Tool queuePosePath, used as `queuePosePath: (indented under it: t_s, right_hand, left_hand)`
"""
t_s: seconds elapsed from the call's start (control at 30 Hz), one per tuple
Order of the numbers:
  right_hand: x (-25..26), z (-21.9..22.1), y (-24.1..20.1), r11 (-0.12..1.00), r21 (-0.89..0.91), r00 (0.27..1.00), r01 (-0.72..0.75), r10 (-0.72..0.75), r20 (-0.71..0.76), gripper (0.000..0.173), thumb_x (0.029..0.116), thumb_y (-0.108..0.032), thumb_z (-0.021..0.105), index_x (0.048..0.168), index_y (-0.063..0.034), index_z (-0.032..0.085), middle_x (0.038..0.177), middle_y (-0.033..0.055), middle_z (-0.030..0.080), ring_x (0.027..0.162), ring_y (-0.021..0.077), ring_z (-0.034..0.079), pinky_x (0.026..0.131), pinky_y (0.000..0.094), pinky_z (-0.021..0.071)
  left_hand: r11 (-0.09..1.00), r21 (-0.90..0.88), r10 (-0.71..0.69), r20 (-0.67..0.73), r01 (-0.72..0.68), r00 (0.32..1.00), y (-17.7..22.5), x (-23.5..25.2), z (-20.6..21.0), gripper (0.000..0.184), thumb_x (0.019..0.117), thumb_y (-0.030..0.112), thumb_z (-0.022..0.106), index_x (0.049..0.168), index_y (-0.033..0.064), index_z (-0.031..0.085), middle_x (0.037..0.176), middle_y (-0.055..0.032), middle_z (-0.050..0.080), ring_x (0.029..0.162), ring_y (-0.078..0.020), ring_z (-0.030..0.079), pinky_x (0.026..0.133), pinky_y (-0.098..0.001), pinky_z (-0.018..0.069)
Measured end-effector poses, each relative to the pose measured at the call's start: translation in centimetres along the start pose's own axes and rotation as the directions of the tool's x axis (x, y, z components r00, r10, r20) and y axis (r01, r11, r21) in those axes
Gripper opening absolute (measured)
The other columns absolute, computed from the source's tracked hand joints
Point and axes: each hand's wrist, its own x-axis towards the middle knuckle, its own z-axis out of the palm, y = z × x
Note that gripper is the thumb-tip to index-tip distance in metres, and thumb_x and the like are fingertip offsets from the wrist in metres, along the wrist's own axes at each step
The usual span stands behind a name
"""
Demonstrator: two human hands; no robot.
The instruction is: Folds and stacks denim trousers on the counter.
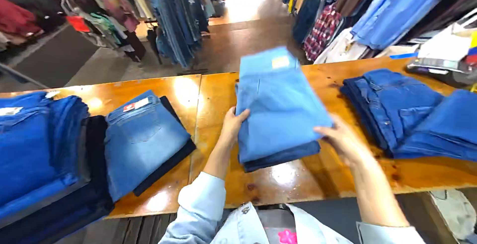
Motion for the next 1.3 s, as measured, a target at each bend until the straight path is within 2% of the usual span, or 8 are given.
queuePosePath:
  t_s: [0.4,0.5,0.6,0.8,0.87,1.0,1.17,1.3]
  right_hand:
    - [6.0,0.0,3.9,0.910,-0.405,0.996,0.093,-0.086,0.038,0.047,0.0996,-0.025,0.067,0.142,-0.0058,0.059,0.140,0.0219,0.057,0.124,0.0405,0.057,0.102,0.0619,0.0454]
    - [8.6,1.4,2.2,0.884,-0.458,0.996,0.094,-0.082,0.045,0.043,0.0980,-0.029,0.070,0.131,-0.0012,0.066,0.135,0.0254,0.058,0.125,0.0443,0.054,0.103,0.0651,0.0409]
    - [10.4,3.0,1.0,0.872,-0.463,0.984,0.162,-0.176,0.013,0.030,0.0928,-0.018,0.075,0.112,0.0058,0.070,0.129,0.0278,0.058,0.124,0.0474,0.052,0.101,0.0690,0.0383]
    - [2.3,9.1,0.8,0.290,-0.257,0.384,0.922,-0.775,0.503,0.015,0.0970,0.000,0.057,0.094,-0.0032,0.071,0.130,0.0102,0.069,0.128,0.0258,0.062,0.104,0.0397,0.0543]
    - [2.2,8.7,0.9,0.445,-0.116,0.442,0.888,-0.757,0.480,0.018,0.1018,-0.008,0.056,0.097,-0.0033,0.073,0.123,0.0080,0.073,0.123,0.0204,0.066,0.103,0.0354,0.0547]
    - [7.4,5.2,-0.7,0.834,-0.417,0.907,0.361,-0.211,0.363,0.018,0.0998,-0.012,0.064,0.112,0.0001,0.070,0.101,0.0148,0.072,0.084,0.0264,0.073,0.080,0.0478,0.0616]
    - [10.8,7.7,-0.5,0.906,-0.385,0.687,0.174,0.168,0.707,0.019,0.1003,-0.016,0.064,0.098,0.0016,0.069,0.068,0.0069,0.063,0.053,0.0127,0.058,0.055,0.0316,0.0529]
    - [10.7,9.1,-1.9,0.845,-0.426,0.648,0.324,0.131,0.751,0.016,0.0966,-0.006,0.064,0.088,0.0059,0.069,0.077,0.0159,0.064,0.070,0.0252,0.060,0.069,0.0476,0.0494]
  left_hand:
    - [0.807,0.575,0.306,-0.213,-0.134,0.928,-3.5,-0.6,1.9,0.053,0.1018,0.014,0.061,0.151,0.0027,0.045,0.138,-0.0267,0.057,0.126,-0.0408,0.057,0.106,-0.0586,0.0441]
    - [0.518,0.813,0.518,-0.050,-0.266,0.854,-2.2,-2.5,3.4,0.042,0.0960,0.003,0.064,0.137,0.0018,0.061,0.146,-0.0309,0.049,0.133,-0.0538,0.046,0.106,-0.0695,0.0388]
    - [0.538,0.745,0.527,0.066,-0.393,0.847,-1.4,-3.7,5.3,0.024,0.0989,0.012,0.065,0.120,0.0027,0.072,0.132,-0.0202,0.063,0.116,-0.0360,0.063,0.095,-0.0527,0.0523]
    - [0.880,0.468,0.168,-0.153,-0.078,0.974,0.2,-5.0,4.4,0.041,0.0999,0.038,0.063,0.121,0.0020,0.066,0.095,-0.0096,0.072,0.080,-0.0191,0.070,0.076,-0.0414,0.0596]
    - [0.901,0.432,0.169,-0.292,-0.028,0.942,-0.1,-4.9,3.9,0.025,0.0982,0.025,0.066,0.096,0.0006,0.069,0.074,-0.0057,0.069,0.068,-0.0145,0.068,0.068,-0.0351,0.0587]
    - [0.924,0.357,0.237,-0.257,-0.136,0.937,-0.4,-6.1,3.9,0.019,0.0907,0.026,0.061,0.088,0.0089,0.069,0.071,0.0015,0.068,0.070,-0.0084,0.069,0.068,-0.0305,0.0577]
    - [0.858,0.318,0.431,-0.017,-0.404,0.902,1.8,-7.8,5.5,0.015,0.0945,0.021,0.060,0.093,0.0123,0.072,0.078,0.0048,0.072,0.073,-0.0047,0.070,0.068,-0.0254,0.0605]
    - [0.844,0.318,0.450,0.018,-0.432,0.893,2.1,-8.4,5.5,0.016,0.0948,0.023,0.062,0.093,0.0116,0.072,0.079,0.0037,0.072,0.074,-0.0061,0.071,0.070,-0.0258,0.0610]
